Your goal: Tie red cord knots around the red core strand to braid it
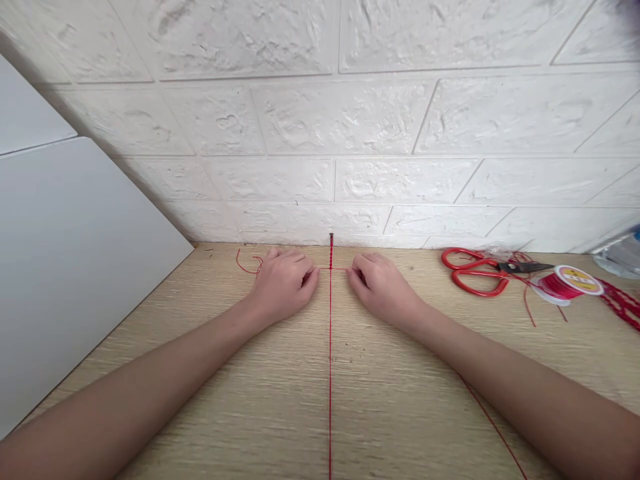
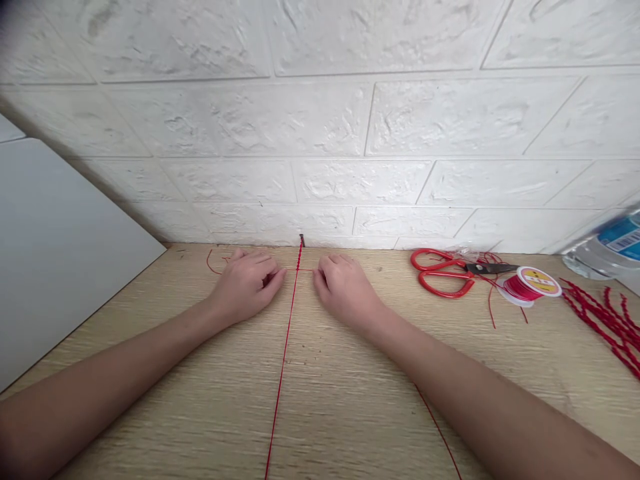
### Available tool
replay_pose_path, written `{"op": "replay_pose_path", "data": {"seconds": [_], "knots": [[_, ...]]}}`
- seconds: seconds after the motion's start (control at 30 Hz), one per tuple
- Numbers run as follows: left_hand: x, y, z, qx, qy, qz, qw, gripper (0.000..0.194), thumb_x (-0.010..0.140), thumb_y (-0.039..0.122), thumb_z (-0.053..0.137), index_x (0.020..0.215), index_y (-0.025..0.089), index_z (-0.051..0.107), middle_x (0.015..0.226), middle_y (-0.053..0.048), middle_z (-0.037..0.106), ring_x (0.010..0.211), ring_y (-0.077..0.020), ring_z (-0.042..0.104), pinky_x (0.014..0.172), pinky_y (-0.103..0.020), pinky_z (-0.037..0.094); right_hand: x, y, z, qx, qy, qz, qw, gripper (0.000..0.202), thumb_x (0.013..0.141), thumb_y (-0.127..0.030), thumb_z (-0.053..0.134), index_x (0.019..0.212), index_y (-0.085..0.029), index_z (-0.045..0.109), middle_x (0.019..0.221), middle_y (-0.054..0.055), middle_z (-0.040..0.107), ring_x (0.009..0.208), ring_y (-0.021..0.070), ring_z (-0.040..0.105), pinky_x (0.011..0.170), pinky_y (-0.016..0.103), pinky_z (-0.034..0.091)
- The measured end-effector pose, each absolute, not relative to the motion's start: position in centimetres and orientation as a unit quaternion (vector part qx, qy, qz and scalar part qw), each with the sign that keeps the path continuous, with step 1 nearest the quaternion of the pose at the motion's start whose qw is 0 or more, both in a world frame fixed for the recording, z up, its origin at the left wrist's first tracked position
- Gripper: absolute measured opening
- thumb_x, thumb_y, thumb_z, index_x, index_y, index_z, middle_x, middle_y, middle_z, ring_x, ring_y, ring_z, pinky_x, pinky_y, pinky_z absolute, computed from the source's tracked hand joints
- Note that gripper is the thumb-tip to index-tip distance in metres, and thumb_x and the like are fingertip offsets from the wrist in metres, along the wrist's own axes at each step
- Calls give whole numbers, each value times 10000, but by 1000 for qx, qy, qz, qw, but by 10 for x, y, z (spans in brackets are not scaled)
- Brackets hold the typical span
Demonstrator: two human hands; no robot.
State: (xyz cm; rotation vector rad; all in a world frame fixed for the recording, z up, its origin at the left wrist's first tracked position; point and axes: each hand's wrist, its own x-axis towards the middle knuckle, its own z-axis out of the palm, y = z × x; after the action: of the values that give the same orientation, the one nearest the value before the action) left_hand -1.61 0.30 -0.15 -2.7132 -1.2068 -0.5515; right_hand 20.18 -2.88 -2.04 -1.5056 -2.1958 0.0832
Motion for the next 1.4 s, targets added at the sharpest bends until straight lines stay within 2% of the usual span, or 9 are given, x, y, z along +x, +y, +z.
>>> {"op": "replay_pose_path", "data": {"seconds": [1.03, 1.23, 1.4], "knots": [[-15, 7, -7, -907, -387, -165, 18, 294, 954, 189, 400, 665, 196, 456, 691, -28, 575, 675, -173, 502, 685, -338, 394, 200, -27, -20, -559, -793, 38, 241, 226, 922, -143, 462, 708, -213, 466, 702, 42, 561, 681, 194, 491, 655, 318, 342], [-17, 8, -3, -895, -407, -180, -39, 314, 919, 226, 457, 609, 196, 418, 624, -8, 543, 620, -153, 485, 634, -317, 374, 203, -27, -20, -557, -784, 68, 264, 250, 922, -176, 476, 679, -222, 439, 692, 31, 552, 685, 190, 502, 649, 312, 345], [-20, 8, 1, -873, -435, -203, -85, 341, 923, 293, 479, 602, 192, 422, 617, 1, 550, 602, -145, 483, 612, -306, 366, 204, -27, -18, -555, -758, 129, 318, 292, 964, -283, 473, 683, -226, 417, 680, 12, 562, 667, 180, 510, 624, 303, 335]]}}
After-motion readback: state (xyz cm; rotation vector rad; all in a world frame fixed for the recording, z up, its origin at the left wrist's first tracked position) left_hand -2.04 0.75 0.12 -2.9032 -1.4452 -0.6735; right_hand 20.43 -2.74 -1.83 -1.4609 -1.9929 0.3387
